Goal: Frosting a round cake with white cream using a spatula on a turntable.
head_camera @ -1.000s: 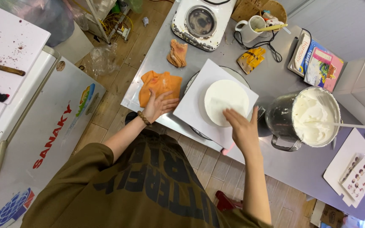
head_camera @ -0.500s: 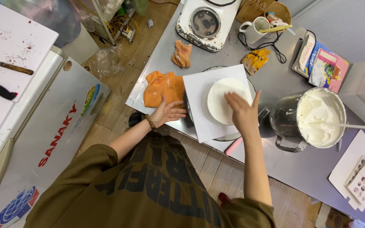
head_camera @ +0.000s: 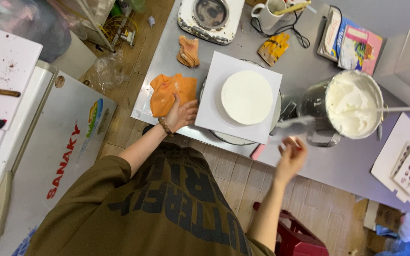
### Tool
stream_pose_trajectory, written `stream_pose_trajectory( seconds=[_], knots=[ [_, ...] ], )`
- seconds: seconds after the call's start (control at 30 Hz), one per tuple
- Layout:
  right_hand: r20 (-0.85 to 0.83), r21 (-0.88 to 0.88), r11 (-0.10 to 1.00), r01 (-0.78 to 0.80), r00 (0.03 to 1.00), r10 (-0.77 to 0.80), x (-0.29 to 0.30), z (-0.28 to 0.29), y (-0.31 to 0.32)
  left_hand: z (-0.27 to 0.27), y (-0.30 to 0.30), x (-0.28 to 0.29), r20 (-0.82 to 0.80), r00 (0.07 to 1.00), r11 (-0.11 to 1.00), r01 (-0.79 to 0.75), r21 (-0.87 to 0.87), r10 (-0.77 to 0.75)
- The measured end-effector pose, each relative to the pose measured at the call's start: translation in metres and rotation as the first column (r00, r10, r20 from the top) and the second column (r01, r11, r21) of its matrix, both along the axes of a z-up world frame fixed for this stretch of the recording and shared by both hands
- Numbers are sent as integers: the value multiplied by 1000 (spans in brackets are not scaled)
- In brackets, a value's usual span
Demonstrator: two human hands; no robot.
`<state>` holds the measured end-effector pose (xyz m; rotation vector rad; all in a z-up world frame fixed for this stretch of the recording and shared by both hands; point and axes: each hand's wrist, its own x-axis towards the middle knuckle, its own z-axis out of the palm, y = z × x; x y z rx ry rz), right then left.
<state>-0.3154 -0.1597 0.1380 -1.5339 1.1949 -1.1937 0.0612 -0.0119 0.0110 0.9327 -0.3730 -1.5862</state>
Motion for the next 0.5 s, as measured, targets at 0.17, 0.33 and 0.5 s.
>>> stream_pose_trajectory(
  seconds=[0.17, 0.33, 0.5],
  knots=[
    [-201, -103, 995, 4, 979, -25, 42, -10, 20, -5, -9, 6, 2, 1000, 1000, -5, 30, 5],
    [-233, -107, 993, -52, 972, 26, 55, -7, 38, -131, 4, -36, -718, 473, 702, -252, -666, -511],
    [-247, 23, 1000, -16, 969, 21, 56, -1, 62, -57, 28, -58, -485, 852, 976, 218, -12, -196]
  ],
)
